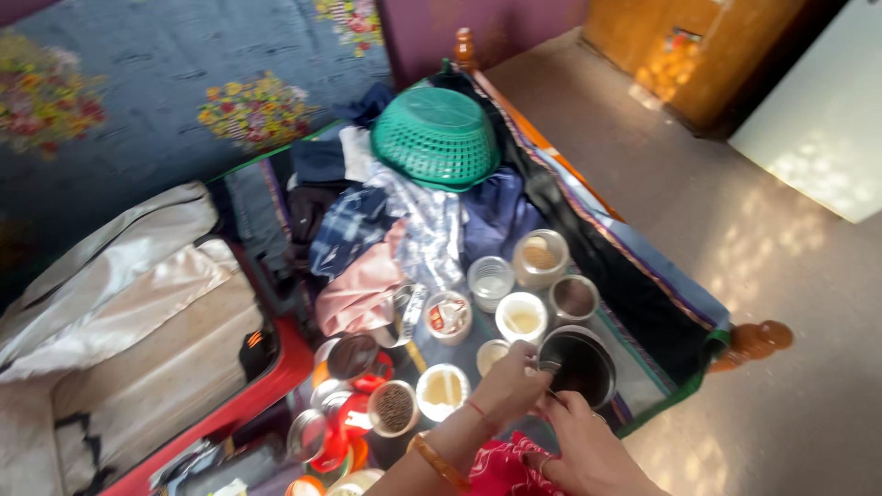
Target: The person arranges and seals multiple small jars containing dry food items on a bed next to an open suitcase. They pick up each jar, screw on the lid, and place it back among the others. The person handles several jars one at a time, ensuring each is closed before moving to the next.
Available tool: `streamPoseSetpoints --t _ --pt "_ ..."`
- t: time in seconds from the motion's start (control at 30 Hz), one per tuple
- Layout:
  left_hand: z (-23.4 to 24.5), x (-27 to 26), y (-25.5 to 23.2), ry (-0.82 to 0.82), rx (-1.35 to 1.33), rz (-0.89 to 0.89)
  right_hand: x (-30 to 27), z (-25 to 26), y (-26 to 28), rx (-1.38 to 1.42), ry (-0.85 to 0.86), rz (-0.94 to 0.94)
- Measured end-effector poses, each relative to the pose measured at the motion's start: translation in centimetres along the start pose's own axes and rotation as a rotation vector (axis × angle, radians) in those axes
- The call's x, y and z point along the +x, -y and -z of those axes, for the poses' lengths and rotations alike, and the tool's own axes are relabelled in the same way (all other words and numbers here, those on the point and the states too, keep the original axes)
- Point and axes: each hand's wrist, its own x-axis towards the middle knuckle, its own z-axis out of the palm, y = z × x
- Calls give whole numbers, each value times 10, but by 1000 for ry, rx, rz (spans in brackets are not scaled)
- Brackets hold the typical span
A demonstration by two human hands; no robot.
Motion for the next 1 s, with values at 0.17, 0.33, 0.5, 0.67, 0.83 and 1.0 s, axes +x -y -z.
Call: streamPoseSetpoints --t 0.17,0.33,0.5,0.67,0.83,1.0 --pt "-86 69 -6 52 256 -173 14 24 -82 -9 -133 -47" --pt "-150 142 4 42 379 -64 61 43 -168 10 -133 -128" --pt "-175 194 14 25 391 -6 127 50 -237 2 -71 -159" --pt "-174 215 33 6 439 4 197 38 -297 -66 -54 19" --pt "-154 212 44 -47 414 35 243 26 -327 -75 94 45" --pt "-136 206 51 -83 363 55 254 22 -321 -164 262 -6"
